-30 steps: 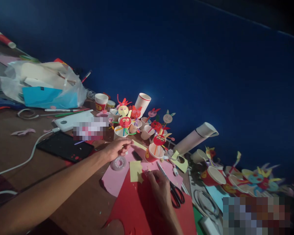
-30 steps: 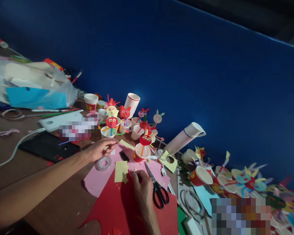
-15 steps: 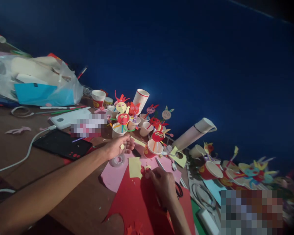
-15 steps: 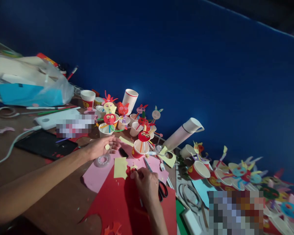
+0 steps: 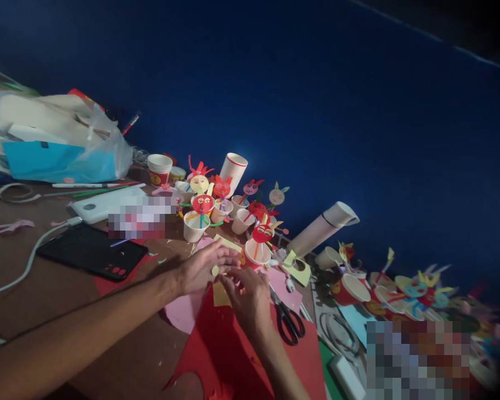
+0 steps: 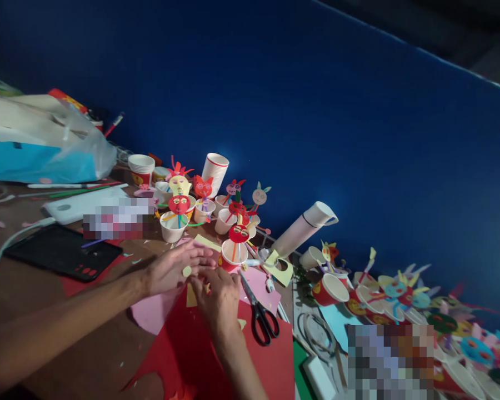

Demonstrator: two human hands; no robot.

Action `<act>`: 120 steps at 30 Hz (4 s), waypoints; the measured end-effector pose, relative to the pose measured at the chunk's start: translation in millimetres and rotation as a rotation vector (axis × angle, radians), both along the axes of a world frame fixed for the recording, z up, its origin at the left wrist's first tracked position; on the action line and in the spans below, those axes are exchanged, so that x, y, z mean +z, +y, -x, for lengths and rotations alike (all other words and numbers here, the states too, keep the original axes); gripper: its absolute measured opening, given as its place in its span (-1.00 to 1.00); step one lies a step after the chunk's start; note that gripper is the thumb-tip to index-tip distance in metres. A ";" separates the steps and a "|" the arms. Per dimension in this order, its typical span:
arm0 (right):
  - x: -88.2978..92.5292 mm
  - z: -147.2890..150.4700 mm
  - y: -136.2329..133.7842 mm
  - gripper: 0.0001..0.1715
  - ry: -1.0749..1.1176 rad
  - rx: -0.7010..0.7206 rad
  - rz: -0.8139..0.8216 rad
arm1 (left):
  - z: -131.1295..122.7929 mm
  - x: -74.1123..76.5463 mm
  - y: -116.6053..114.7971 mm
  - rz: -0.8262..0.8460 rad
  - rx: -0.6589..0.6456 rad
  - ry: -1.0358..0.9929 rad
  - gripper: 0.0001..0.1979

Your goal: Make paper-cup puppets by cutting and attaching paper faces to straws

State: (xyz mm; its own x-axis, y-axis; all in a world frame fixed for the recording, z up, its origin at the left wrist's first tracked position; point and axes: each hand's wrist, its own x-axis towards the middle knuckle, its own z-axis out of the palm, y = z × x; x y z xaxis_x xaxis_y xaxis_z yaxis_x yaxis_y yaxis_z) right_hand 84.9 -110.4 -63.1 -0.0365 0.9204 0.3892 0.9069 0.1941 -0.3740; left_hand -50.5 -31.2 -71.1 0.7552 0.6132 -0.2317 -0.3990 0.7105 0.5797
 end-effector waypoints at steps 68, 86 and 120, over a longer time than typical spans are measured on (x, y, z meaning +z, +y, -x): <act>7.3 -61.0 -13.7 -0.73 0.432 -0.088 0.267 | 9.8 3.8 4.5 -0.354 0.201 0.345 -0.86; -30.4 -78.1 -54.0 -0.79 -0.229 -0.169 0.215 | 5.0 -7.7 8.0 -0.225 0.305 0.301 -0.89; -12.6 -115.7 -70.1 -0.74 -0.256 -0.456 0.349 | 5.0 -13.6 12.0 -0.305 0.299 0.309 -0.88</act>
State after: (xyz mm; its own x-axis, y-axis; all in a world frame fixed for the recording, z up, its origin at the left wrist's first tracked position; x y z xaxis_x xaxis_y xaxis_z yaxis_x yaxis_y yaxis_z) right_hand 200.6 -180.5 -75.6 0.3375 0.9367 0.0934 0.9388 -0.3278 -0.1056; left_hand -55.5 -19.2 -84.6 0.4614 0.8659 -0.1933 -0.3365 0.3724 0.8649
